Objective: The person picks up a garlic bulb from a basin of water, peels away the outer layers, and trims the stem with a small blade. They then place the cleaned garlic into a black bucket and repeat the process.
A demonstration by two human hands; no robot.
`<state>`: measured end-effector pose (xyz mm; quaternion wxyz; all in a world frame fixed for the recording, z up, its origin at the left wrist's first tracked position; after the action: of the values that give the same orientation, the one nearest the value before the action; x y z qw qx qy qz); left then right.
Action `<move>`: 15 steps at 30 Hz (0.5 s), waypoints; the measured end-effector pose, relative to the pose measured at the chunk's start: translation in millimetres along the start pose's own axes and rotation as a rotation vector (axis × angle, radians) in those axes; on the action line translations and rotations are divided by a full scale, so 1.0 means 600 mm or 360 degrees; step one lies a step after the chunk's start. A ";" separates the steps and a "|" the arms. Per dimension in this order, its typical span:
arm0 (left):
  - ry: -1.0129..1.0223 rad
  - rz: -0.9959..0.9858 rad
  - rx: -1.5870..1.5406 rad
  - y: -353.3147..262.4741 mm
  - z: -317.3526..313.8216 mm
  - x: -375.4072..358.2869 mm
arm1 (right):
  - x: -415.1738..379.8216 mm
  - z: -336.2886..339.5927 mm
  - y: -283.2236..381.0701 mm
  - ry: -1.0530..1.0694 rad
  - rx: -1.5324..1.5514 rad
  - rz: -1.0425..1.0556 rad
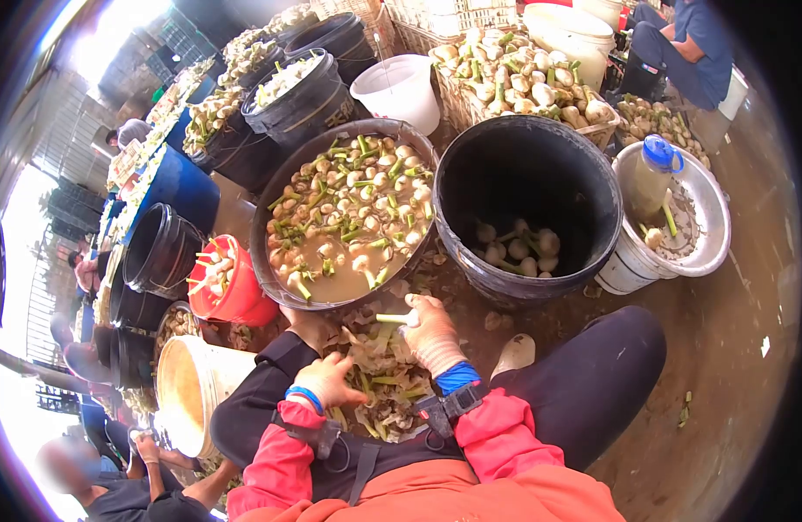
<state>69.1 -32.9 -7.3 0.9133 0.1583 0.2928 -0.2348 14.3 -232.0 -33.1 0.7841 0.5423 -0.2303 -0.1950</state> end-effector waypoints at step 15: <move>-0.0226 -0.0207 -0.4107 0.255 0.112 0.152 | -0.035 -0.081 -0.053 -0.0108 0.1328 -0.0778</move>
<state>245.3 36.2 12.8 0.4055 -0.8594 0.2648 0.1641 23.1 -193.8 -81.3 0.4230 0.8420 -0.1802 -0.2823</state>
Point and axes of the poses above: each hand's wrist, its own x-axis towards the middle knuckle, its own z-axis out of the back of the hand, y = z × x, the point moved 10 cm from there along x, towards the middle knuckle, and after that the axes turned 14 degrees about z, right-handed, at the moved point
